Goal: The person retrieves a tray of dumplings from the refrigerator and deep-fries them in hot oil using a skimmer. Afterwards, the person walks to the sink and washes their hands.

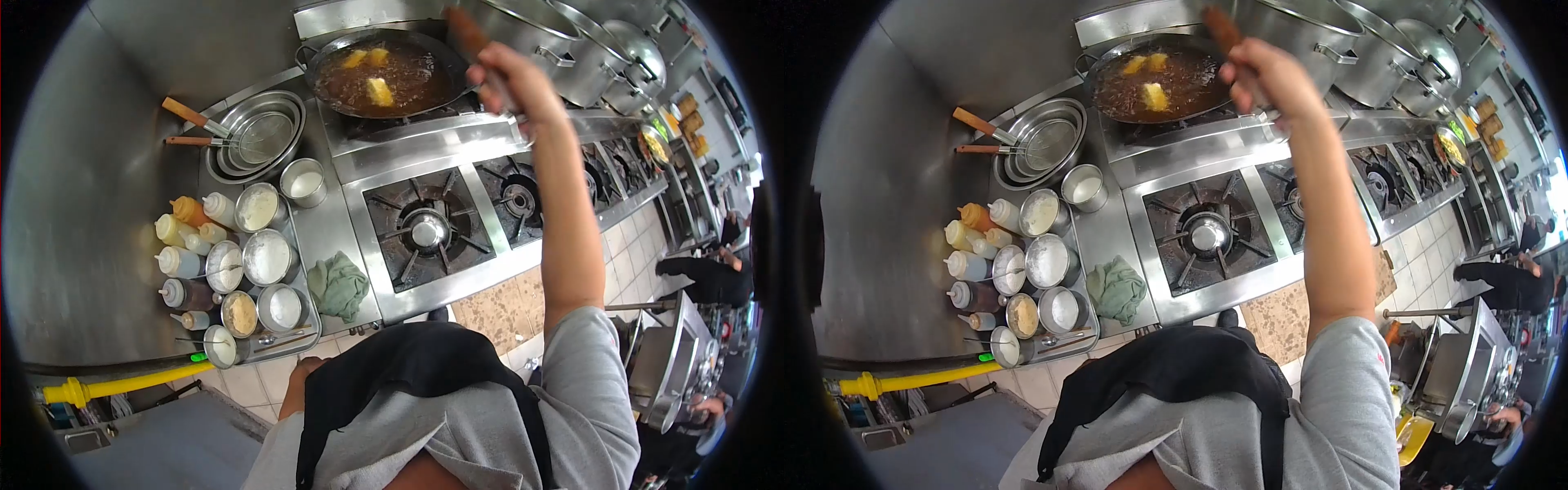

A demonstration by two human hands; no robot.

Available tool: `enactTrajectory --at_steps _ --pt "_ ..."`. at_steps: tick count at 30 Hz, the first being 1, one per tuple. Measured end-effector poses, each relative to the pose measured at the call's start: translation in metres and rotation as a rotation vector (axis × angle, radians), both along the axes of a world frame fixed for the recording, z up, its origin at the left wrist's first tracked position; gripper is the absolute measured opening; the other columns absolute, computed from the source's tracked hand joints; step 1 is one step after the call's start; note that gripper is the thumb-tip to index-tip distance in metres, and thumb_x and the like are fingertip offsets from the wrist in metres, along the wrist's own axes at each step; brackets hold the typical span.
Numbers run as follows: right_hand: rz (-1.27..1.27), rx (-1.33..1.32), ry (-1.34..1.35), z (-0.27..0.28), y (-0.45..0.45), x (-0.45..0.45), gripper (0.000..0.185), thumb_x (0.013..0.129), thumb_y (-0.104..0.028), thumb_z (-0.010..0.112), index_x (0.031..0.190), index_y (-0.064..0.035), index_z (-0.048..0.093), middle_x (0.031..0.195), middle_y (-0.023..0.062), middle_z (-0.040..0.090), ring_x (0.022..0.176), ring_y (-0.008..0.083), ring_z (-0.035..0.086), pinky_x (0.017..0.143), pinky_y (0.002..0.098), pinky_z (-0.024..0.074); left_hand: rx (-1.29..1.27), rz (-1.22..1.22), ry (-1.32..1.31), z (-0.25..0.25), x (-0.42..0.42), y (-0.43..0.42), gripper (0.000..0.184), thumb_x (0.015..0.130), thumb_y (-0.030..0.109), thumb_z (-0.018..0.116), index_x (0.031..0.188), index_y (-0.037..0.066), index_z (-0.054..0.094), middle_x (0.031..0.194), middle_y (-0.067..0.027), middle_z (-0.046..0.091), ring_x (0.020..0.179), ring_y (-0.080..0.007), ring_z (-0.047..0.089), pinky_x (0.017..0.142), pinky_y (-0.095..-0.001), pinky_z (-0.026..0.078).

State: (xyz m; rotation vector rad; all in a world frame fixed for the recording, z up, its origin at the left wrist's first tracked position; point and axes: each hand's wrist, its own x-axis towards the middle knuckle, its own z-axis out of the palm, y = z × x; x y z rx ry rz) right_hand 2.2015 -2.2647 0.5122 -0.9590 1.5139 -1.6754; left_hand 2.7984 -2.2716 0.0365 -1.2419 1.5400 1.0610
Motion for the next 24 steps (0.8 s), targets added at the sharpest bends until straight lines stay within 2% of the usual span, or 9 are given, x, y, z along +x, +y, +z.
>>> enactTrajectory --at_steps 4,5,7,8,12,14,16,18,24 --pt "0.075 0.485 -0.04 -0.026 0.002 0.003 0.021 0.096 -0.023 0.052 0.092 -0.0031 0.056 0.069 0.0066 0.062 0.044 0.0145 0.053 0.041 0.0273 0.0403 0.001 -0.005 -0.006 0.002 0.006 0.003 0.062 0.077 0.062 0.068 0.092 0.002 0.073 0.093 -0.0136 0.07 0.084 -0.0241 0.066 0.079 -0.0401 0.052" --pt "0.066 0.487 -0.046 -0.033 0.006 0.006 0.021 0.096 -0.023 0.052 0.092 -0.0031 0.056 0.069 0.0066 0.062 0.044 0.0145 0.053 0.041 0.0273 0.0403 0.002 -0.003 -0.005 0.003 0.006 0.005 0.062 0.077 0.062 0.068 0.092 0.002 0.073 0.092 -0.0136 0.07 0.084 -0.024 0.066 0.079 -0.0401 0.052" --pt "0.012 0.101 -0.141 -0.053 0.012 0.012 0.019 0.099 -0.021 0.049 0.107 -0.0041 0.052 0.08 0.0054 0.061 0.047 0.0092 0.05 0.04 0.022 0.0383 0.001 0.0 -0.003 0.006 0.008 0.009 0.062 0.077 0.061 0.069 0.092 0.002 0.073 0.092 -0.0135 0.07 0.084 -0.0239 0.066 0.079 -0.04 0.052" --pt "-0.014 0.033 -0.176 -0.056 0.016 0.007 0.017 0.096 -0.021 0.052 0.093 -0.0042 0.056 0.071 0.0044 0.062 0.046 0.012 0.053 0.04 0.0256 0.0385 -0.002 0.004 -0.003 0.008 0.011 0.012 0.062 0.077 0.061 0.069 0.092 0.002 0.073 0.092 -0.0135 0.07 0.084 -0.0238 0.066 0.079 -0.04 0.052" --pt "-0.024 0.03 -0.193 -0.047 0.082 0.005 0.021 0.096 -0.02 0.053 0.108 -0.0032 0.057 0.078 0.0038 0.063 0.046 0.0098 0.051 0.041 0.0239 0.0382 -0.038 0.018 0.018 0.017 0.015 0.021 0.061 0.077 0.061 0.069 0.092 0.002 0.073 0.091 -0.0134 0.07 0.083 -0.0235 0.066 0.078 -0.0398 0.052" --pt "-0.031 0.003 -0.25 -0.048 0.131 0.006 0.032 0.095 -0.019 0.054 0.122 -0.0008 0.054 0.079 0.0043 0.063 0.044 0.0095 0.049 0.04 0.0239 0.0373 -0.059 0.023 0.044 0.019 0.013 0.025 0.061 0.077 0.061 0.069 0.091 0.002 0.072 0.091 -0.0133 0.07 0.083 -0.0234 0.066 0.078 -0.0397 0.052" --pt "-0.081 -0.021 -0.278 -0.057 0.196 0.005 0.035 0.095 -0.017 0.054 0.125 0.0005 0.052 0.079 0.0064 0.062 0.043 0.011 0.049 0.04 0.0243 0.0376 -0.073 0.013 0.072 0.023 0.005 0.03 0.06 0.077 0.06 0.07 0.091 0.002 0.072 0.091 -0.0133 0.07 0.083 -0.0233 0.066 0.078 -0.0397 0.052" --pt "-0.205 -0.031 -0.343 -0.072 0.268 0.007 0.049 0.093 -0.015 0.057 0.136 0.0016 0.042 0.078 0.0097 0.061 0.042 0.0133 0.048 0.04 0.0248 0.0382 -0.085 -0.012 0.096 0.026 -0.007 0.031 0.06 0.077 0.06 0.07 0.091 0.002 0.072 0.09 -0.0132 0.07 0.082 -0.0231 0.066 0.078 -0.0396 0.052" --pt "-0.485 -0.031 -0.505 -0.143 0.512 0.061 0.045 0.092 -0.017 0.059 0.133 -0.0028 0.045 0.077 0.0073 0.058 0.042 0.0125 0.049 0.04 0.0252 0.04 -0.091 -0.232 0.132 0.029 -0.083 0.039 0.059 0.077 0.059 0.071 0.09 0.002 0.072 0.09 -0.0131 0.07 0.082 -0.0227 0.066 0.077 -0.0394 0.052"
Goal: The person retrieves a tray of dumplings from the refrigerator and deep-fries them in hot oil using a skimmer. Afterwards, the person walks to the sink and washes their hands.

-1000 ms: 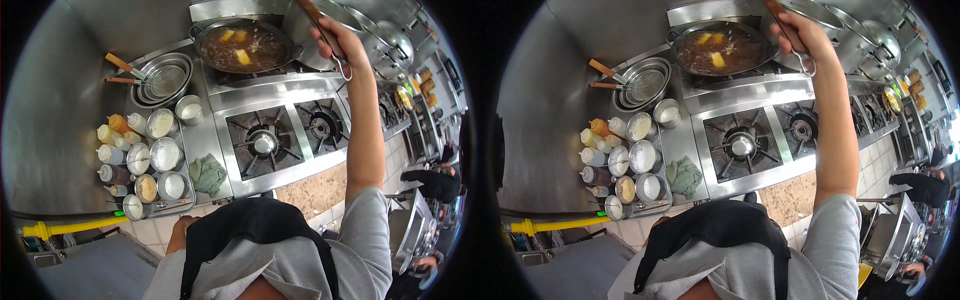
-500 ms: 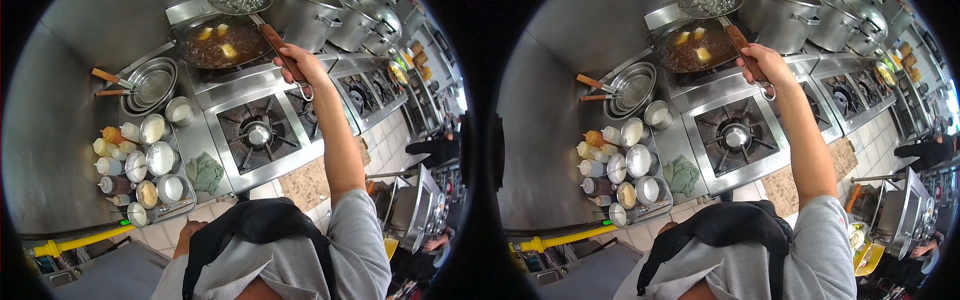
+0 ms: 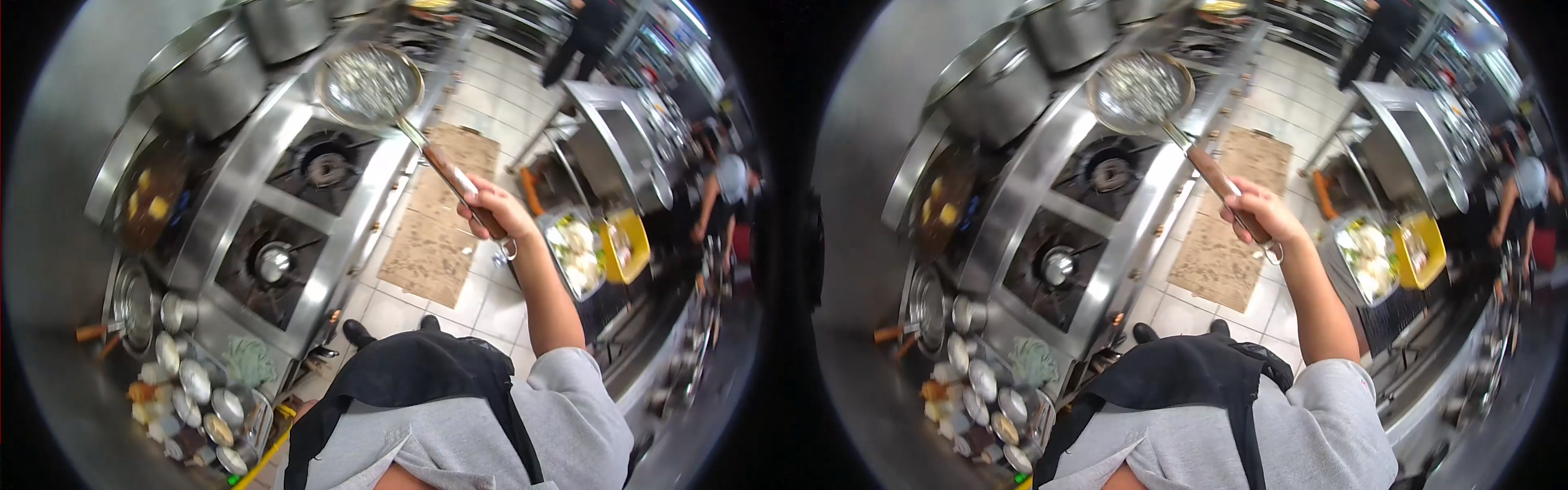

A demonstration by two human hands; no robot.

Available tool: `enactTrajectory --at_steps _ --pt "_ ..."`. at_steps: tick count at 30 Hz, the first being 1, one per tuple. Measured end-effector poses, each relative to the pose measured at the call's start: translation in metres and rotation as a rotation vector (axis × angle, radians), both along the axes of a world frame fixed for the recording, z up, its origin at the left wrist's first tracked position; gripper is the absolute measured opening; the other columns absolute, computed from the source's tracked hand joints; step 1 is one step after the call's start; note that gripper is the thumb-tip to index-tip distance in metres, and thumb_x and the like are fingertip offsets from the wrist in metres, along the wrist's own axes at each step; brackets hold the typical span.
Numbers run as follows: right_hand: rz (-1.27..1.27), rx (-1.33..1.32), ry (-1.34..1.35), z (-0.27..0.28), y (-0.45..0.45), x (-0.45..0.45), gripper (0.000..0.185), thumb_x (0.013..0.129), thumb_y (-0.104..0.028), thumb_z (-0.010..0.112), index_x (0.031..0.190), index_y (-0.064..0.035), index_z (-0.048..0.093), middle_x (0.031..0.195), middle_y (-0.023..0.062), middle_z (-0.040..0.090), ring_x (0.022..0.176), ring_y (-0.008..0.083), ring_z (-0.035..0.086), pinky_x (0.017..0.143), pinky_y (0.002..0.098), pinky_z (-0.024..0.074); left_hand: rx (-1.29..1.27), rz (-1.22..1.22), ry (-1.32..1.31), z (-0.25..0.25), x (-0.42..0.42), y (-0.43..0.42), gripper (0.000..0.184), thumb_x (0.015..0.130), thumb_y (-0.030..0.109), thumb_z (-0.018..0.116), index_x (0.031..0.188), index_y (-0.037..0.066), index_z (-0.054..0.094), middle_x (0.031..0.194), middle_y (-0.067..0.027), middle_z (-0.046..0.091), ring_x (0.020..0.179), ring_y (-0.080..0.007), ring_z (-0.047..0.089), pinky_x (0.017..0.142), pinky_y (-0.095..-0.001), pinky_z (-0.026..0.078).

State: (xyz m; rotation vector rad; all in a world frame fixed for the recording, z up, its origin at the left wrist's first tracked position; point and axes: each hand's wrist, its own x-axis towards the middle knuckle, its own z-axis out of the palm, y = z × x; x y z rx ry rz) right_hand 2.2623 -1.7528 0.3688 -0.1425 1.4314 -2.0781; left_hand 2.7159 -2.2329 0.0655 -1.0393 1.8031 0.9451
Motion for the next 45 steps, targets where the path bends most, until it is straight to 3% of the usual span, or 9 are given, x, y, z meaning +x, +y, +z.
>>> enactTrajectory --at_steps 12,18,22,26,32,34,35,39,45 --pt "-1.093 0.499 -0.313 -0.168 0.369 0.215 0.018 0.084 -0.004 0.056 0.101 0.0 0.052 0.068 0.01 0.061 0.046 0.0182 0.057 0.039 0.0338 0.0465 0.033 -0.4 0.051 0.003 -0.153 0.09 0.057 0.077 0.058 0.072 0.089 0.002 0.072 0.088 -0.0127 0.07 0.08 -0.0219 0.065 0.076 -0.039 0.052" --pt "-1.584 1.052 -0.143 -0.092 0.418 0.213 0.07 0.081 -0.006 0.052 0.149 -0.0083 0.035 0.08 0.0117 0.061 0.048 0.0154 0.055 0.04 0.0309 0.0465 0.025 -0.466 0.059 0.007 -0.182 0.122 0.057 0.077 0.057 0.073 0.089 0.002 0.072 0.087 -0.0126 0.07 0.08 -0.0215 0.065 0.076 -0.0387 0.052" --pt "-1.688 1.721 0.091 -0.134 0.453 0.174 0.071 0.08 -0.01 0.053 0.149 -0.0112 0.036 0.095 0.0264 0.067 0.08 0.0388 0.068 0.073 0.0483 0.0533 0.015 -0.457 0.057 0.017 -0.181 0.129 0.056 0.076 0.057 0.073 0.088 0.002 0.072 0.086 -0.0125 0.07 0.079 -0.0213 0.065 0.075 -0.0386 0.052" --pt "-1.149 1.782 -0.369 -0.163 0.464 0.157 0.069 0.086 -0.014 0.054 0.151 -0.0133 0.031 0.108 0.0292 0.066 0.1 0.0454 0.065 0.086 0.0512 0.0512 0.004 -0.436 0.047 0.013 -0.169 0.12 0.055 0.076 0.056 0.073 0.088 0.002 0.072 0.086 -0.0124 0.07 0.079 -0.021 0.065 0.075 -0.0385 0.052" --pt "-1.426 1.539 -0.207 -0.213 0.415 0.236 0.065 0.084 -0.015 0.051 0.147 -0.0141 0.036 0.113 0.0269 0.065 0.099 0.0456 0.064 0.088 0.0495 0.0487 -0.007 -0.38 0.049 0.025 -0.169 0.115 0.055 0.076 0.055 0.074 0.087 0.002 0.072 0.085 -0.0122 0.07 0.078 -0.0206 0.065 0.074 -0.0382 0.052" --pt "-1.43 0.862 -0.289 -0.232 0.407 0.251 0.019 0.088 -0.011 0.055 0.107 -0.0083 0.051 0.062 0.0058 0.053 0.037 0.0134 0.048 0.032 0.0306 0.0376 -0.014 -0.364 0.063 0.025 -0.18 0.117 0.054 0.076 0.055 0.074 0.087 0.002 0.072 0.084 -0.0121 0.07 0.078 -0.0205 0.065 0.074 -0.0382 0.052" --pt "-1.414 0.78 -0.253 -0.219 0.386 0.249 0.01 0.09 -0.01 0.056 0.09 -0.009 0.046 0.06 0.0033 0.05 0.035 0.0131 0.045 0.03 0.029 0.0354 -0.013 -0.361 0.08 0.024 -0.188 0.12 0.054 0.076 0.055 0.075 0.087 0.002 0.072 0.084 -0.0121 0.07 0.077 -0.0204 0.065 0.074 -0.0381 0.052" --pt "-1.007 0.613 -0.356 -0.198 0.333 0.24 0.01 0.091 -0.011 0.059 0.092 -0.0081 0.05 0.062 0.0035 0.053 0.038 0.0139 0.049 0.035 0.0296 0.0402 -0.055 -0.435 0.409 0.016 -0.256 0.127 0.045 0.076 0.047 0.08 0.079 0.004 0.068 0.074 -0.0095 0.068 0.068 -0.0153 0.061 0.067 -0.0353 0.051" --pt "-0.238 0.56 -0.344 -0.109 0.243 0.202 0.041 0.092 -0.018 0.065 0.127 -0.0057 0.049 0.072 0.0037 0.058 0.046 0.0115 0.052 0.04 0.0281 0.043 -0.015 -0.44 0.881 0.156 -0.376 0.238 0.039 0.079 0.039 0.08 0.094 0.006 0.067 0.082 -0.0083 0.067 0.073 -0.0189 0.063 0.068 -0.0349 0.05"
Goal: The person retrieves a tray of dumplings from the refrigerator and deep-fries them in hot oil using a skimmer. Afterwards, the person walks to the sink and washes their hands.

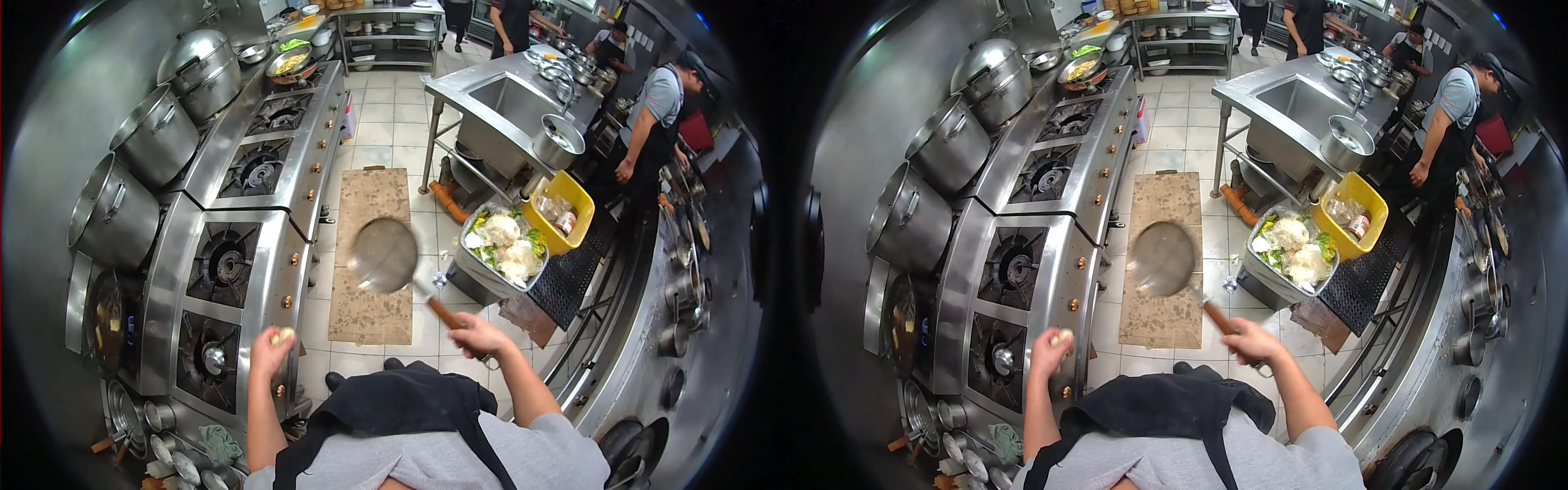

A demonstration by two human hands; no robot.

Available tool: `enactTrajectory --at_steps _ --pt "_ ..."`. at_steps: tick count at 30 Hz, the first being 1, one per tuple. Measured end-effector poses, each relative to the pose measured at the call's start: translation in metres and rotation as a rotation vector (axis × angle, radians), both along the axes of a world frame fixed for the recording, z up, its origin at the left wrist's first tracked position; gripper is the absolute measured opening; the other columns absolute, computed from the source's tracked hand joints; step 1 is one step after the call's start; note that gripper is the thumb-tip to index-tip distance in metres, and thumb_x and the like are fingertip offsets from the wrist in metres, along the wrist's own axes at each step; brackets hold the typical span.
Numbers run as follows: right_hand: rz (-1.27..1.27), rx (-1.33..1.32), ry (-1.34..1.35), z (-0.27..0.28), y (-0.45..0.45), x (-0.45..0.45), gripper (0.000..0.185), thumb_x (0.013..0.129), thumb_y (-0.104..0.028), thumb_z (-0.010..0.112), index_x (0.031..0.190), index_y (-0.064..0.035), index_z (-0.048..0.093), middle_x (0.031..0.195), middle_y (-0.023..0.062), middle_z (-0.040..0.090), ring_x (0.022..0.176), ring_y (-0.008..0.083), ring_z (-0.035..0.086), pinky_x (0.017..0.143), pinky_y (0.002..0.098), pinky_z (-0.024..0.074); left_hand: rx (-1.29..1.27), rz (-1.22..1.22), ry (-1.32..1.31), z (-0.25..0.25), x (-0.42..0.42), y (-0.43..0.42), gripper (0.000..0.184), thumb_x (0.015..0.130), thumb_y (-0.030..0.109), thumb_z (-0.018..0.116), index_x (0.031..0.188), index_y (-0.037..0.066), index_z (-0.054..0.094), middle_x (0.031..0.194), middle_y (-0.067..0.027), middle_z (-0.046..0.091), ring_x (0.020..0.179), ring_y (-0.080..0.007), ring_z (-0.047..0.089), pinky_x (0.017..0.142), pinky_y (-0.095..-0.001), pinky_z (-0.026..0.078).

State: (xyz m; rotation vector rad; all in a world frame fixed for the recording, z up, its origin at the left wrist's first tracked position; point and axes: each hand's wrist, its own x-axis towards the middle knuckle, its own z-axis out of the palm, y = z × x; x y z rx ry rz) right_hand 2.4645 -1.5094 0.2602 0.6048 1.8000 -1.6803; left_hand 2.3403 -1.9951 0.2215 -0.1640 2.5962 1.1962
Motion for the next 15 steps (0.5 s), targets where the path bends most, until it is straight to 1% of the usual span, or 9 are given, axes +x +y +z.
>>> enactTrajectory --at_steps 1,2,3,5,6,8,11,12,15 --pt "0.117 -0.049 0.019 0.002 -0.013 -0.005 0.047 0.092 -0.019 0.065 0.134 -0.0063 0.047 0.074 0.0041 0.059 0.046 0.0115 0.053 0.04 0.0278 0.0429 -0.127 -0.07 0.189 0.026 -0.013 0.019 0.04 0.078 0.039 0.08 0.096 0.006 0.067 0.086 -0.0106 0.066 0.075 -0.0241 0.064 0.069 -0.038 0.051" --pt "0.216 -0.064 0.005 0.026 -0.03 -0.012 0.051 0.093 -0.02 0.064 0.137 -0.0071 0.044 0.076 0.0045 0.06 0.047 0.0114 0.053 0.04 0.0278 0.043 -0.255 -0.137 0.376 0.052 -0.021 0.038 0.041 0.077 0.04 0.08 0.098 0.007 0.067 0.09 -0.0129 0.065 0.077 -0.0293 0.066 0.07 -0.0411 0.052" --pt "0.314 -0.111 -0.013 0.038 -0.043 -0.016 0.054 0.094 -0.021 0.063 0.141 -0.0081 0.041 0.077 0.0045 0.06 0.048 0.0112 0.053 0.041 0.0274 0.0432 -0.253 -0.13 0.377 0.068 -0.029 0.053 0.041 0.077 0.04 0.08 0.098 0.007 0.067 0.09 -0.0129 0.065 0.077 -0.0293 0.066 0.07 -0.0411 0.052" --pt "0.465 -0.14 0.034 0.057 -0.066 -0.024 0.057 0.094 -0.022 0.062 0.144 -0.0087 0.039 0.078 0.004 0.061 0.05 0.0108 0.054 0.042 0.0266 0.0426 -0.377 -0.187 0.544 0.087 -0.04 0.071 0.043 0.076 0.041 0.08 0.101 0.008 0.067 0.1 -0.0165 0.062 0.083 -0.0376 0.065 0.072 -0.0465 0.052" --pt "0.465 -0.137 0.034 0.063 -0.073 -0.026 0.057 0.094 -0.022 0.062 0.144 -0.0087 0.039 0.078 0.004 0.061 0.05 0.0108 0.054 0.042 0.0266 0.0426 -0.375 -0.185 0.545 0.086 -0.043 0.072 0.043 0.076 0.041 0.08 0.101 0.008 0.067 0.1 -0.0165 0.062 0.083 -0.0376 0.065 0.072 -0.0465 0.052" --pt "0.59 -0.202 0.038 0.073 -0.083 -0.028 0.058 0.095 -0.022 0.061 0.146 -0.0089 0.037 0.078 0.0036 0.06 0.051 0.0104 0.054 0.042 0.0261 0.0417 -0.533 -0.239 0.524 0.079 -0.05 0.073 0.044 0.075 0.04 0.08 0.103 0.01 0.066 0.106 -0.0161 0.06 0.088 -0.0381 0.064 0.075 -0.0475 0.051" --pt "0.588 -0.246 0.036 0.083 -0.089 -0.026 0.06 0.095 -0.022 0.061 0.147 -0.0093 0.036 0.076 0.0029 0.059 0.051 0.0101 0.053 0.042 0.0261 0.0407 -0.604 -0.288 0.606 0.068 -0.043 0.064 0.043 0.074 0.038 0.08 0.105 0.01 0.066 0.11 -0.0153 0.06 0.097 -0.0368 0.062 0.08 -0.0474 0.049" --pt "0.569 -0.235 0.029 0.087 -0.091 -0.024 0.06 0.095 -0.021 0.06 0.148 -0.0081 0.035 0.074 0.0028 0.058 0.05 0.0105 0.052 0.043 0.0268 0.0408 -0.606 -0.288 0.568 0.066 -0.039 0.061 0.047 0.073 0.038 0.08 0.11 0.012 0.066 0.113 -0.0147 0.06 0.105 -0.0346 0.059 0.086 -0.0475 0.045" --pt "0.595 -0.204 0.076 0.09 -0.091 -0.023 0.06 0.095 -0.02 0.06 0.147 -0.0065 0.035 0.073 0.0031 0.057 0.049 0.0112 0.052 0.043 0.0274 0.041 -0.624 -0.266 0.58 0.07 -0.027 0.058 0.053 0.073 0.039 0.079 0.116 0.012 0.066 0.117 -0.0143 0.06 0.109 -0.033 0.057 0.089 -0.0478 0.043"
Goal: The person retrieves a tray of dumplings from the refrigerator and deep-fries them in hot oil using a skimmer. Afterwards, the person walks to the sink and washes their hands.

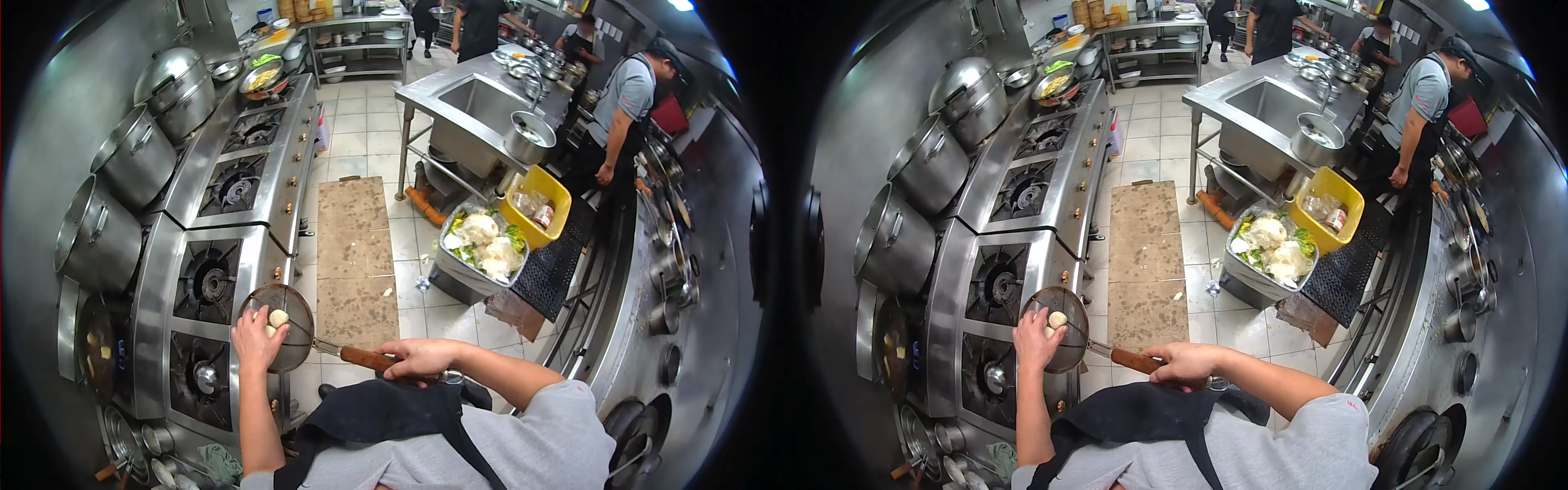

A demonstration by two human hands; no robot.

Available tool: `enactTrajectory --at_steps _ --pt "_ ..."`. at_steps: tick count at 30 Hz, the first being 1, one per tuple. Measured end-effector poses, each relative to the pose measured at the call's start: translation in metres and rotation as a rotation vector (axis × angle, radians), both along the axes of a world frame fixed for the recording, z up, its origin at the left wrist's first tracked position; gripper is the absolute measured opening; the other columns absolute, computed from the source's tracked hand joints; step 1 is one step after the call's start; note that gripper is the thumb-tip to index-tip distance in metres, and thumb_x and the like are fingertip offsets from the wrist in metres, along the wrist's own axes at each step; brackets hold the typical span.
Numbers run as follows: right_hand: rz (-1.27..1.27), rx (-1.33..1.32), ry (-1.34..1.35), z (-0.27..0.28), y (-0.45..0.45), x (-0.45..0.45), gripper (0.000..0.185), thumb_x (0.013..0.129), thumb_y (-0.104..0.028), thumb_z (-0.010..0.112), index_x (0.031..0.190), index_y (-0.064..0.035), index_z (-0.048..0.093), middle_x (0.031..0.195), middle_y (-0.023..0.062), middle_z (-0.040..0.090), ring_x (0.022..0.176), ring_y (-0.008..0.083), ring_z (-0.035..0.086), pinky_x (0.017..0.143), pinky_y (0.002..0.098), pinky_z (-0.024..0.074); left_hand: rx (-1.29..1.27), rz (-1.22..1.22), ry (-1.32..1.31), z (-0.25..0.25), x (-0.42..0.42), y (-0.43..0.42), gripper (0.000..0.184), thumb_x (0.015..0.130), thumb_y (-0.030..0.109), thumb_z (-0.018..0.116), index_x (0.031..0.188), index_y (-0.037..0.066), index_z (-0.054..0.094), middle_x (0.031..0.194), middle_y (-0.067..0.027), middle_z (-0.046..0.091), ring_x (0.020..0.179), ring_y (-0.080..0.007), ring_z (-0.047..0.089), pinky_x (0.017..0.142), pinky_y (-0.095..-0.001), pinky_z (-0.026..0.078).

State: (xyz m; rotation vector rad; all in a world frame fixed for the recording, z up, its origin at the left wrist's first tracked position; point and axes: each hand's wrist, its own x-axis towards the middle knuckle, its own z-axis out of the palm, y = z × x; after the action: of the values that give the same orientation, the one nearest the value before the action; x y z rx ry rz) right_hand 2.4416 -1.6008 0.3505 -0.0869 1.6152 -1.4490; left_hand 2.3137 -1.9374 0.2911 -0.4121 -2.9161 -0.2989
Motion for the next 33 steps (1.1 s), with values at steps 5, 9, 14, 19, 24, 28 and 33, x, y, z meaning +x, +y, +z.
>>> enactTrajectory --at_steps 5,9,14,19,24,28,33 --pt "-0.013 -0.02 -0.037 0.013 0.003 0.0 0.06 0.095 -0.019 0.06 0.147 -0.005 0.035 0.074 0.0045 0.058 0.05 0.0118 0.053 0.045 0.0274 0.0422 -0.047 -0.006 0.077 0.003 -0.003 -0.021 0.043 0.085 0.024 0.069 0.126 0.013 0.062 0.122 -0.0108 0.059 0.109 -0.0304 0.056 0.089 -0.0464 0.041" --pt "-0.004 -0.017 -0.106 0.02 -0.003 -0.009 0.062 0.097 -0.017 0.06 0.15 -0.004 0.031 0.076 0.0051 0.059 0.051 0.0115 0.054 0.045 0.0259 0.0429 -0.027 0.116 0.293 0.017 -0.003 -0.04 0.041 0.084 0.022 0.069 0.124 0.014 0.063 0.122 -0.0087 0.059 0.11 -0.0298 0.056 0.089 -0.0454 0.042" --pt "-0.027 0.055 -0.086 0.052 -0.034 -0.038 0.055 0.094 -0.011 0.06 0.144 -0.0035 0.038 0.077 0.0062 0.059 0.05 0.0131 0.054 0.046 0.0278 0.0446 0.312 0.239 0.52 0.061 0.039 -0.08 0.023 0.084 0.018 0.068 0.106 0.011 0.067 0.103 -0.0089 0.064 0.094 -0.0307 0.062 0.078 -0.0411 0.048" --pt "0.019 0.053 0.034 0.089 -0.101 -0.095 0.054 0.089 -0.002 0.059 0.14 -0.0007 0.042 0.074 0.0073 0.058 0.049 0.0154 0.054 0.043 0.0285 0.0437 0.445 0.36 0.251 0.039 0.115 -0.128 0.007 0.084 0.015 0.065 0.087 0.009 0.061 0.08 -0.0091 0.061 0.076 -0.0315 0.063 0.068 -0.0441 0.049" --pt "0.109 -0.036 0.144 0.12 -0.202 -0.151 0.05 0.09 -0.006 0.054 0.137 0.0017 0.042 0.073 0.0093 0.058 0.045 0.0163 0.052 0.042 0.0274 0.0424 0.448 0.51 0.04 -0.053 0.193 -0.172 0.007 0.087 0.017 0.061 0.086 0.01 0.061 0.078 -0.0116 0.064 0.075 -0.0342 0.063 0.066 -0.0475 0.049" --pt "0.269 -0.107 0.245 0.139 -0.312 -0.183 0.047 0.09 -0.012 0.051 0.135 0.0009 0.045 0.073 0.0087 0.058 0.044 0.0154 0.051 0.04 0.0272 0.0408 0.385 0.698 -0.294 -0.086 0.247 -0.193 0.011 0.088 0.021 0.059 0.089 0.011 0.062 0.078 -0.012 0.066 0.076 -0.0353 0.065 0.066 -0.0486 0.049" --pt "0.426 -0.27 0.185 0.127 -0.462 -0.205 0.03 0.092 -0.014 0.052 0.118 0.0016 0.052 0.075 0.0073 0.059 0.048 0.0158 0.054 0.045 0.0272 0.0438 0.445 0.782 -0.404 -0.091 0.268 -0.221 0.013 0.088 0.02 0.058 0.092 0.009 0.063 0.082 -0.0138 0.067 0.082 -0.0365 0.065 0.072 -0.0486 0.05"
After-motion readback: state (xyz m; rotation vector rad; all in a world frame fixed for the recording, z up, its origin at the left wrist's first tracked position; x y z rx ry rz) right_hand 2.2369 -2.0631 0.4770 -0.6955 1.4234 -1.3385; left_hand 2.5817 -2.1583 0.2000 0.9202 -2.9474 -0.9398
